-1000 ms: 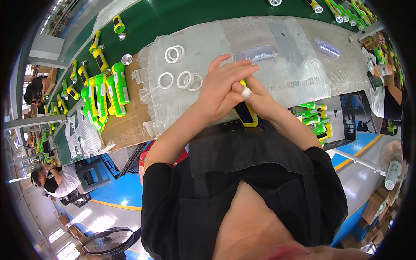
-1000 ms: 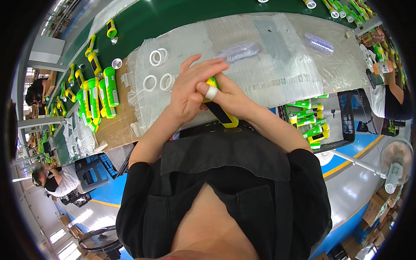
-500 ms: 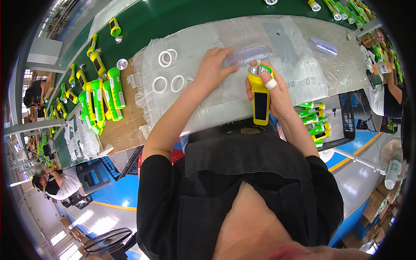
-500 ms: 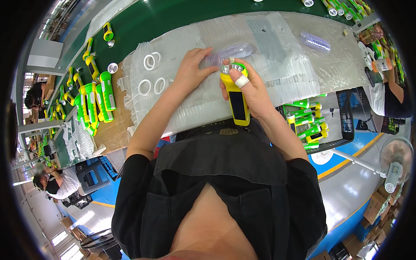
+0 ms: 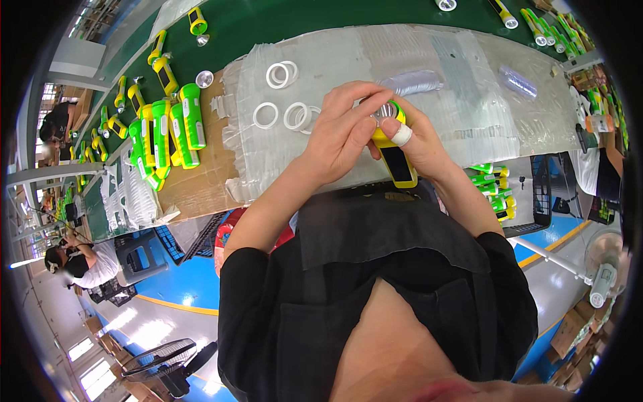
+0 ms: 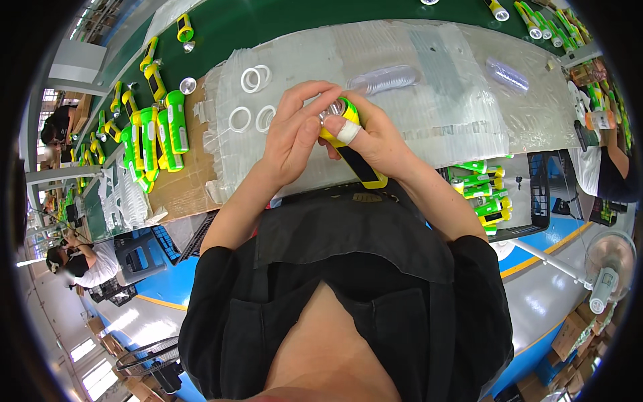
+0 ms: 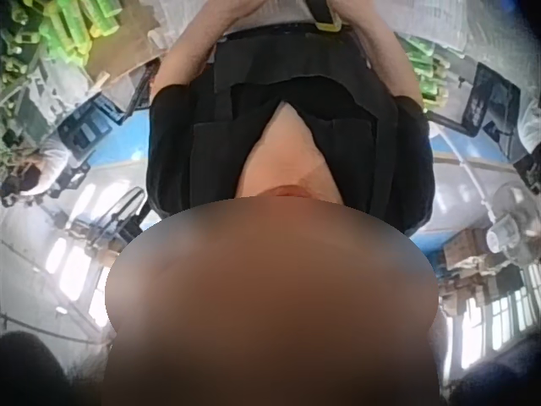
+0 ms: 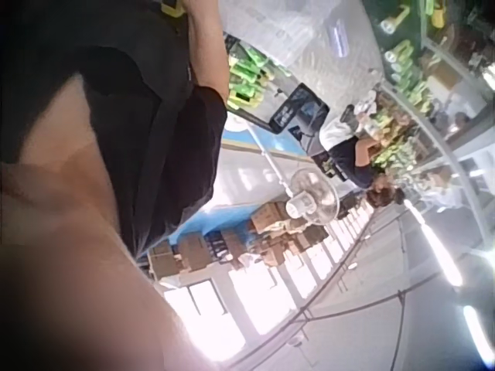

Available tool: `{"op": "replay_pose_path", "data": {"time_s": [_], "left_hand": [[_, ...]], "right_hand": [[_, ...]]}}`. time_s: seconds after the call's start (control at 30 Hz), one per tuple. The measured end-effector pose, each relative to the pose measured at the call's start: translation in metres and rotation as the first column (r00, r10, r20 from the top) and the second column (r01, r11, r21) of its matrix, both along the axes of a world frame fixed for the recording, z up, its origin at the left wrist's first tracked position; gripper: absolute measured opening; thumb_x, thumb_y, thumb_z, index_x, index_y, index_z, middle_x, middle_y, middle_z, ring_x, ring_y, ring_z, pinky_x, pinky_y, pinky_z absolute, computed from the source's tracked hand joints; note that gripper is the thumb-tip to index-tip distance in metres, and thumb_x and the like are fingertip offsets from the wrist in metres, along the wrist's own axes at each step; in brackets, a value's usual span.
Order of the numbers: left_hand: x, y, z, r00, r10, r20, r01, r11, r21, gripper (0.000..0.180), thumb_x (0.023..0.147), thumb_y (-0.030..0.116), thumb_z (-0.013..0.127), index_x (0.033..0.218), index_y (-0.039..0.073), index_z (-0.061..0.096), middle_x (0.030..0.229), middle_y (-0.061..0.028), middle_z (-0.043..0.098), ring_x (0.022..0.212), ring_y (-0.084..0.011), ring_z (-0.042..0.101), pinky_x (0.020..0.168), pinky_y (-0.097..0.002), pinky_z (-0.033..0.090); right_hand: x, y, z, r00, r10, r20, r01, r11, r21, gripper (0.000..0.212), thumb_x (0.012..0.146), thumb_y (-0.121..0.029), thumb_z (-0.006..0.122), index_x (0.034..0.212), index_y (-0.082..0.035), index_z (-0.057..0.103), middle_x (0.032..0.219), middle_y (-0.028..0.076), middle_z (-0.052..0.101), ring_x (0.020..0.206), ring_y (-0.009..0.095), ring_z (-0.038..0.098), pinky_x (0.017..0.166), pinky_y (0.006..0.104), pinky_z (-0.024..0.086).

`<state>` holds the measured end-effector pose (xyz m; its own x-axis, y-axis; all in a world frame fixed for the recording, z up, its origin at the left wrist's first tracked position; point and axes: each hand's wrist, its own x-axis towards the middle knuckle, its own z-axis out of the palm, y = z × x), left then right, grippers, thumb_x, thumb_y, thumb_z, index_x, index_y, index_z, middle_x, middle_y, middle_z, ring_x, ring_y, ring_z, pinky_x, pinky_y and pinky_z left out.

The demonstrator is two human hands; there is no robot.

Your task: Assembling the lens and body components of various plastic flashlights on a production line.

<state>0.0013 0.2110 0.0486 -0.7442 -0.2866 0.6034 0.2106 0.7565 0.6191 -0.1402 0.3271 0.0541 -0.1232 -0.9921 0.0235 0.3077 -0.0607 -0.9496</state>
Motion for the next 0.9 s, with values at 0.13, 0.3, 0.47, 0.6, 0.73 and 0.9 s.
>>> {"op": "replay_pose_path", "data": {"time_s": [0.13, 0.3, 0.47, 0.6, 0.73, 0.9], "left_hand": [[0.007, 0.003, -0.003, 0.998, 0.013, -0.068, -0.007, 0.996, 0.085, 0.032, 0.093, 0.012, 0.048, 0.118, 0.002, 0.065, 0.120, -0.0137, 0.057, 0.111, -0.0315, 0.051, 0.095, -0.0404, 0.039], [0.010, 0.000, -0.015, 0.982, 0.108, -0.157, -0.094, 0.991, 0.090, 0.032, 0.091, 0.012, 0.047, 0.114, 0.002, 0.066, 0.126, -0.0147, 0.055, 0.114, -0.0326, 0.050, 0.095, -0.0405, 0.038], [0.031, -0.019, -0.002, 0.917, 0.317, -0.241, -0.335, 0.941, -0.037, 0.036, 0.089, 0.008, 0.055, 0.124, 0.001, 0.060, 0.136, -0.0186, 0.051, 0.124, -0.0351, 0.047, 0.102, -0.0442, 0.037], [0.086, -0.066, -0.017, 0.781, 0.619, 0.079, -0.597, 0.778, -0.195, 0.044, 0.079, 0.026, 0.078, 0.118, 0.011, 0.065, 0.128, -0.0155, 0.056, 0.116, -0.0357, 0.053, 0.098, -0.0453, 0.043], [0.124, -0.071, -0.053, 0.707, 0.659, 0.255, -0.549, 0.740, -0.389, 0.033, 0.078, 0.026, 0.079, 0.104, 0.008, 0.070, 0.119, -0.0144, 0.061, 0.111, -0.0345, 0.056, 0.093, -0.0444, 0.045], [0.098, -0.073, -0.037, 0.726, 0.683, 0.079, -0.685, 0.729, -0.004, 0.024, 0.071, 0.019, 0.084, 0.087, 0.006, 0.071, 0.101, -0.0123, 0.065, 0.098, -0.0283, 0.062, 0.084, -0.0376, 0.049]], "right_hand": [[0.007, -0.004, -0.003, 0.994, 0.106, 0.000, -0.106, 0.994, 0.015, 0.043, 0.097, -0.034, 0.059, 0.124, -0.003, 0.048, 0.091, 0.008, 0.060, 0.072, 0.015, 0.060, 0.066, 0.0283, 0.049], [0.024, -0.016, -0.003, 0.987, 0.096, 0.128, -0.099, 0.995, 0.018, 0.040, 0.099, -0.030, 0.056, 0.128, -0.005, 0.045, 0.096, 0.007, 0.058, 0.075, 0.016, 0.060, 0.068, 0.0298, 0.050], [0.011, -0.047, -0.002, 0.992, 0.126, -0.026, -0.129, 0.970, -0.207, 0.039, 0.096, -0.025, 0.058, 0.128, -0.007, 0.046, 0.087, 0.008, 0.060, 0.071, 0.016, 0.059, 0.065, 0.0300, 0.049], [-0.001, -0.080, 0.007, 0.995, -0.093, -0.047, 0.072, 0.938, -0.338, 0.052, 0.092, -0.045, 0.059, 0.126, -0.008, 0.049, 0.083, 0.012, 0.059, 0.067, 0.017, 0.057, 0.061, 0.0302, 0.046], [0.004, -0.094, -0.021, 0.993, -0.082, -0.087, 0.053, 0.955, -0.292, 0.045, 0.094, -0.039, 0.060, 0.124, -0.008, 0.048, 0.086, 0.012, 0.059, 0.069, 0.017, 0.057, 0.062, 0.0301, 0.046], [0.005, -0.094, -0.024, 0.993, -0.034, -0.110, -0.002, 0.949, -0.314, 0.044, 0.094, -0.035, 0.060, 0.124, -0.005, 0.047, 0.087, 0.011, 0.059, 0.070, 0.016, 0.056, 0.063, 0.0295, 0.046]]}}
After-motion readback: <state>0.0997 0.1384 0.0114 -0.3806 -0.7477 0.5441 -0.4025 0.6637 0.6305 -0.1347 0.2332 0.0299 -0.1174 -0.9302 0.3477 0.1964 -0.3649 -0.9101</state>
